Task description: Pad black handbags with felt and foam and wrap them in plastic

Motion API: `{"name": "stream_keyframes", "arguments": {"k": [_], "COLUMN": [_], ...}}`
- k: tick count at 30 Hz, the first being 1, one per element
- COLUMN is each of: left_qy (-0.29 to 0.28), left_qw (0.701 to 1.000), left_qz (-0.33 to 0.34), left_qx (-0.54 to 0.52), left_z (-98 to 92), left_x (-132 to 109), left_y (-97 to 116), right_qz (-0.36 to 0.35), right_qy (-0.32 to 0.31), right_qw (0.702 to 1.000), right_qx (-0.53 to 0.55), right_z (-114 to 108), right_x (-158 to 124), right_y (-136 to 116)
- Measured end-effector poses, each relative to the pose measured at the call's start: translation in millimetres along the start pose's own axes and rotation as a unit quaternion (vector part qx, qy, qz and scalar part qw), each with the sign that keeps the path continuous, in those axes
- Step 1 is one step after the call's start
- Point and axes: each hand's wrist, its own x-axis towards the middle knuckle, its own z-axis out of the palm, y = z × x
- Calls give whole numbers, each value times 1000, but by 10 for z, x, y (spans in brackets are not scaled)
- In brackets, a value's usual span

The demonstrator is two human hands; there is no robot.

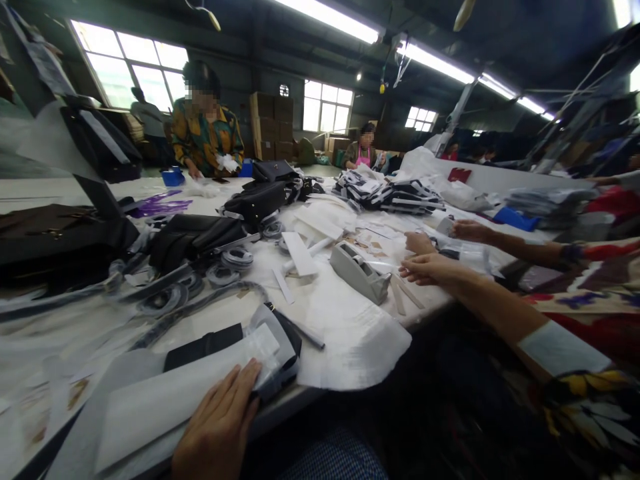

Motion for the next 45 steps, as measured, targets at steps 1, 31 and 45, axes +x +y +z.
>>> {"name": "stream_keyframes", "arguments": {"k": [1, 31, 45], "left_qy": [-2, 3, 22], "left_qw": [1000, 999, 991], "left_qz": [2, -33, -98], "left_qx": [-2, -43, -91], "left_z": [4, -14, -61], "left_x": [-4, 4, 64], "left_y": [-3, 41, 153], "right_qz": [1, -429, -592], "right_qy": [3, -80, -330], "right_qw": [1000, 781, 559], "right_qx": [2, -446, -478], "right_z": [4, 612, 2823], "right_x": [-70, -904, -507], "right_y": [93, -163, -1236]}}
